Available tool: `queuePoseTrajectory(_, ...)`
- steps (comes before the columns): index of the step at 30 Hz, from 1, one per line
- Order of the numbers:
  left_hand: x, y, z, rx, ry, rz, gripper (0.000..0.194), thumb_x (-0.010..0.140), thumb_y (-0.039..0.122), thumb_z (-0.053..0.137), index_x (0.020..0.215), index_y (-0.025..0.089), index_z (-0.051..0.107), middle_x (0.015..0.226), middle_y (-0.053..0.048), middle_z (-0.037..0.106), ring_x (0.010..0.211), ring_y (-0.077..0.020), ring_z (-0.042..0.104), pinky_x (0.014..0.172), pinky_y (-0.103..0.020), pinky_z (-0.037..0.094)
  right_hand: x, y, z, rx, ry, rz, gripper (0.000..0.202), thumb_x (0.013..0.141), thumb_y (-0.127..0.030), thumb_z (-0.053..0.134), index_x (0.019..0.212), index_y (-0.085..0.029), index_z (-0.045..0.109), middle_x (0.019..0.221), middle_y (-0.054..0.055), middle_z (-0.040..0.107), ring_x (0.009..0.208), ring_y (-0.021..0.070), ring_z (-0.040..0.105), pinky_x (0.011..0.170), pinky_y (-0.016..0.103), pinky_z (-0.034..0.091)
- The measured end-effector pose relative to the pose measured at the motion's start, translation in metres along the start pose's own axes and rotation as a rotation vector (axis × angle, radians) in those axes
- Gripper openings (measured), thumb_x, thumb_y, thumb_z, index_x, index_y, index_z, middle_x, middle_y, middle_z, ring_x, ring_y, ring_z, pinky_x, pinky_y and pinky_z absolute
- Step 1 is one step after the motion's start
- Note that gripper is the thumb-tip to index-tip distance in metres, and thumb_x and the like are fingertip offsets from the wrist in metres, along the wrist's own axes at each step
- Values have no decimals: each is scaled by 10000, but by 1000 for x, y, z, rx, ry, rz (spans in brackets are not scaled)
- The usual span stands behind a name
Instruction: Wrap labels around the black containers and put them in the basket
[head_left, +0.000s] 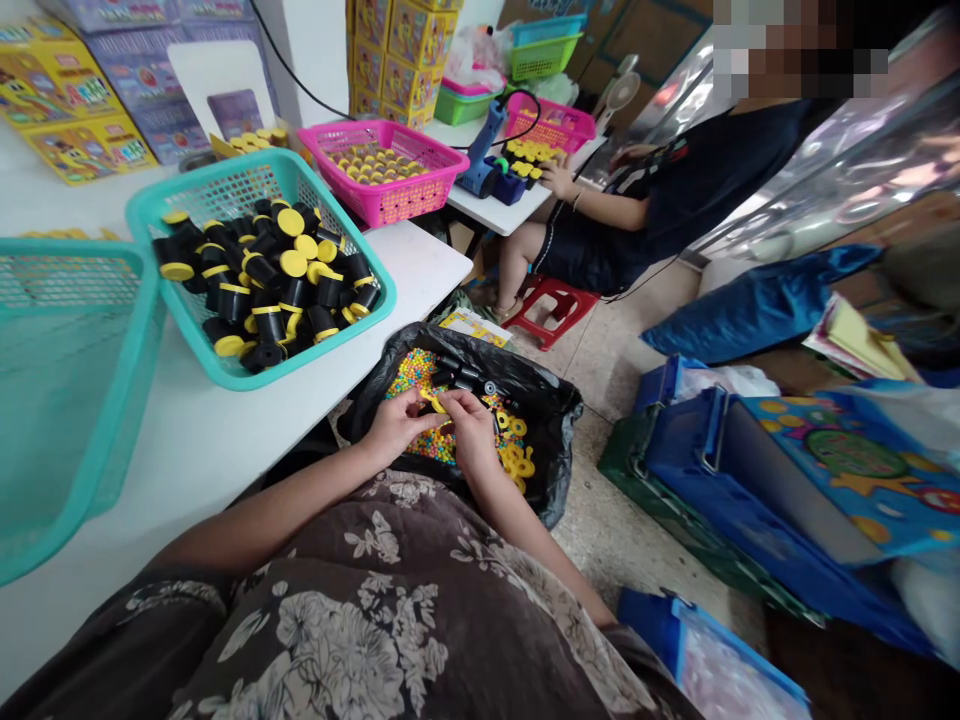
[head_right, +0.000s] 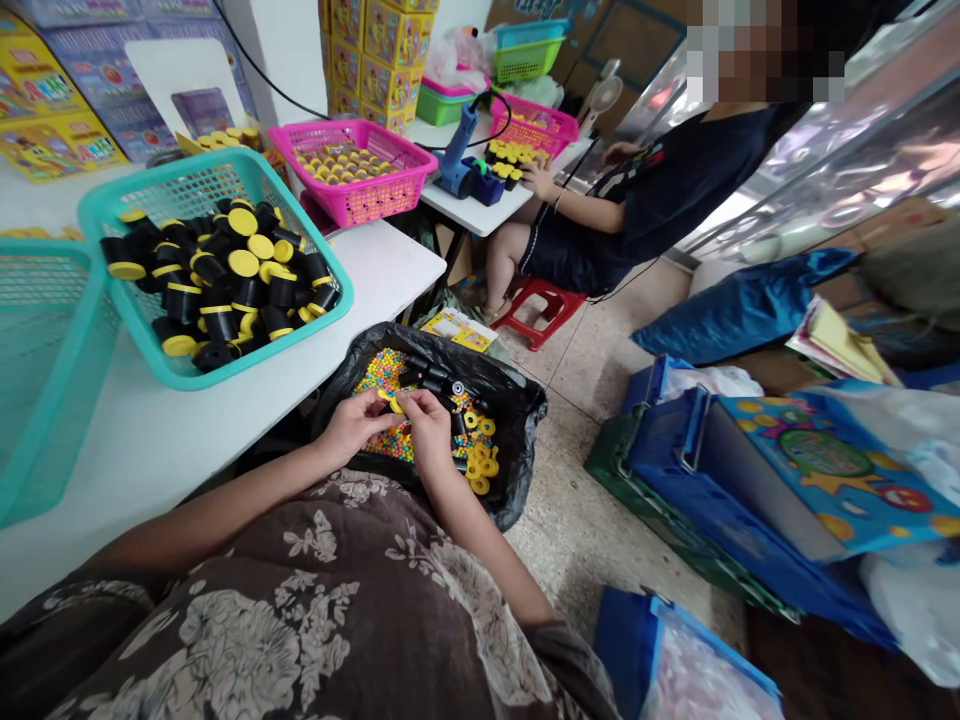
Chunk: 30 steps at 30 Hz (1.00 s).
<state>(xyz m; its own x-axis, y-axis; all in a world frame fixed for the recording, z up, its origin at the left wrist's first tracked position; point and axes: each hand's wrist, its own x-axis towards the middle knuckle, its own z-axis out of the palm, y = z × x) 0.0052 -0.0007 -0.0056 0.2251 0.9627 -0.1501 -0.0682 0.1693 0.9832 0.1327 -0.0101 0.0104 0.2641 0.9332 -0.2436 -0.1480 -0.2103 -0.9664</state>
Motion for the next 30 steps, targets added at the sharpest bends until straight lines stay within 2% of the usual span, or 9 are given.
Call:
queuePoseTrajectory(6, -4, 7, 1, -54, 1, -25, 387, 672, 476, 798, 816, 181, 594, 542, 80, 462, 414, -64, 387, 408, -206, 269, -3, 5, 3, 33, -74, 131, 314, 684, -507, 697, 707, -223, 565, 550, -65, 514, 450, 102, 448, 403, 229, 278)
queuePoseTrajectory(12, -5, 13, 1, -79, -26, -69, 408, 757, 571, 701, 852, 197, 567, 527, 72, 472, 384, -79, 412, 352, -202, 266, -4, 5, 9, 107, -37, 110, 311, 665, -487, 710, 683, -225, 543, 492, -77, 468, 426, 98, 410, 414, 238, 259)
queuePoseTrajectory(20, -6, 9, -2, -235, -18, -92, 362, 738, 458, 752, 796, 200, 505, 513, 79, 469, 408, -70, 420, 365, -176, 252, -2, 11, 20, 243, -21, 64, 278, 625, -412, 736, 689, -224, 541, 519, -101, 447, 377, 67, 330, 391, 232, 235)
queuePoseTrajectory(26, -5, 13, -3, -310, -4, -101, 374, 722, 473, 756, 841, 189, 544, 576, 60, 531, 435, -74, 472, 380, -176, 292, -4, 6, 13, 218, -167, 104, 340, 742, -541, 686, 762, -234, 542, 549, -80, 503, 444, 104, 463, 430, 233, 298)
queuePoseTrajectory(30, -5, 17, -2, -321, -28, -118, 410, 708, 485, 767, 905, 184, 569, 665, 40, 572, 473, -79, 528, 374, -172, 303, -3, 2, 6, 163, -136, 44, 318, 721, -493, 727, 764, -220, 570, 571, -76, 518, 446, 84, 446, 436, 223, 286)
